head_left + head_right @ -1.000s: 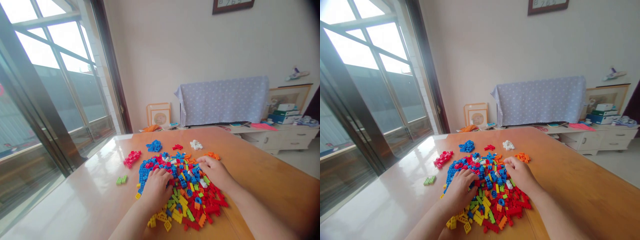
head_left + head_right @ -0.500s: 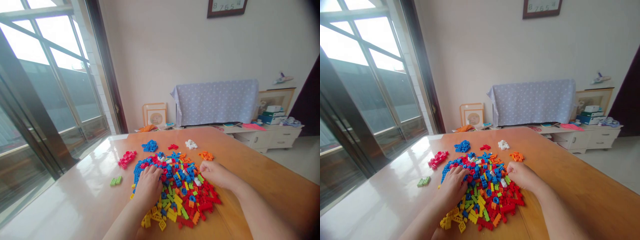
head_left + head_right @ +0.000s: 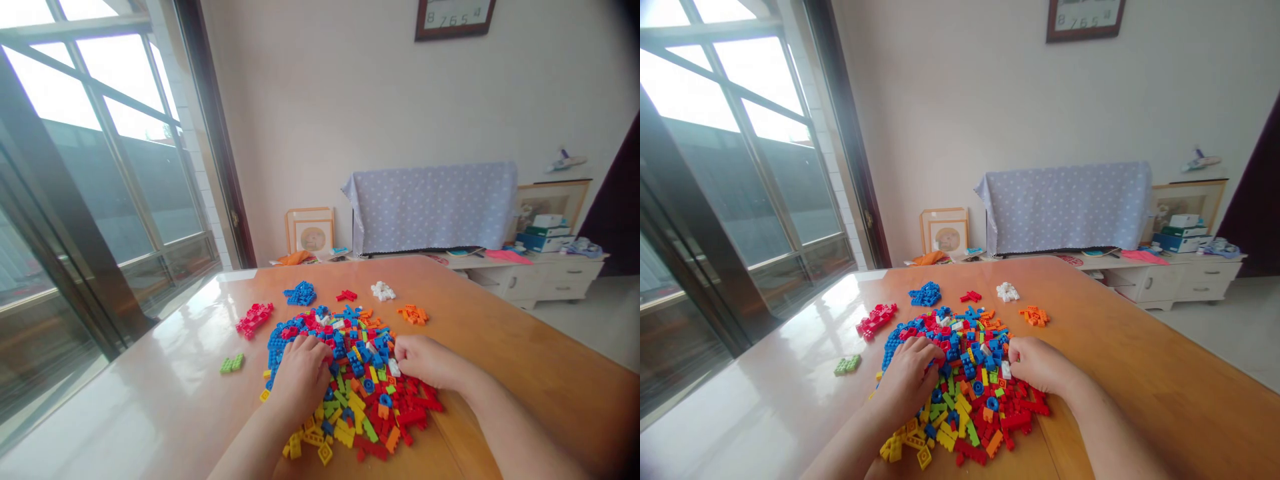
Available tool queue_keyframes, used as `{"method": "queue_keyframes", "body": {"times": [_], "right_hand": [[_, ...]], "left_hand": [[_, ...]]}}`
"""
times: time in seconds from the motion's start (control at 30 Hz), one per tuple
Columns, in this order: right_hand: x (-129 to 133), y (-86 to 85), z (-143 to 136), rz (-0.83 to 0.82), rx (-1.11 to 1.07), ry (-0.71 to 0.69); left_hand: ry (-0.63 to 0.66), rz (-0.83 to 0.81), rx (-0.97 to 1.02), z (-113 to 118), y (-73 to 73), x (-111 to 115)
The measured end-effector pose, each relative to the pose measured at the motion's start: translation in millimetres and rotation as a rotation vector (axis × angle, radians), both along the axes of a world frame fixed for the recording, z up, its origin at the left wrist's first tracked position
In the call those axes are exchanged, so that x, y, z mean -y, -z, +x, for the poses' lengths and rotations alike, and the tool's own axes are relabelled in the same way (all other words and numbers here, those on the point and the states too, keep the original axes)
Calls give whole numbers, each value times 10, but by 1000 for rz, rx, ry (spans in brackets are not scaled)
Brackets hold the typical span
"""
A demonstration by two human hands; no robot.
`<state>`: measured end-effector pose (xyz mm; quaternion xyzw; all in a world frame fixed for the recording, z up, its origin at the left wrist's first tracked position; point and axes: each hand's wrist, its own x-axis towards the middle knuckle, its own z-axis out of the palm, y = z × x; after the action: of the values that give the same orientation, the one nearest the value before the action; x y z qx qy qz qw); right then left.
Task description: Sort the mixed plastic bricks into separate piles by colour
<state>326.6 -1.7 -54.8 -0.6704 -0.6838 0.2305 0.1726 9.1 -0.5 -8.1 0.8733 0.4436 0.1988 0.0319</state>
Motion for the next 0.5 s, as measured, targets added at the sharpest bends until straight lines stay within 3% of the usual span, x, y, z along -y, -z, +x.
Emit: {"method": "queue_keyframes", "body": {"times": [0.3, 0.5], "right_hand": [[-90, 103, 39, 28, 124, 94], [-56, 11, 129, 43, 101, 126]], "left_hand": [[-6, 18, -5, 12, 43, 20], [6, 18, 11, -8, 45, 2]]}}
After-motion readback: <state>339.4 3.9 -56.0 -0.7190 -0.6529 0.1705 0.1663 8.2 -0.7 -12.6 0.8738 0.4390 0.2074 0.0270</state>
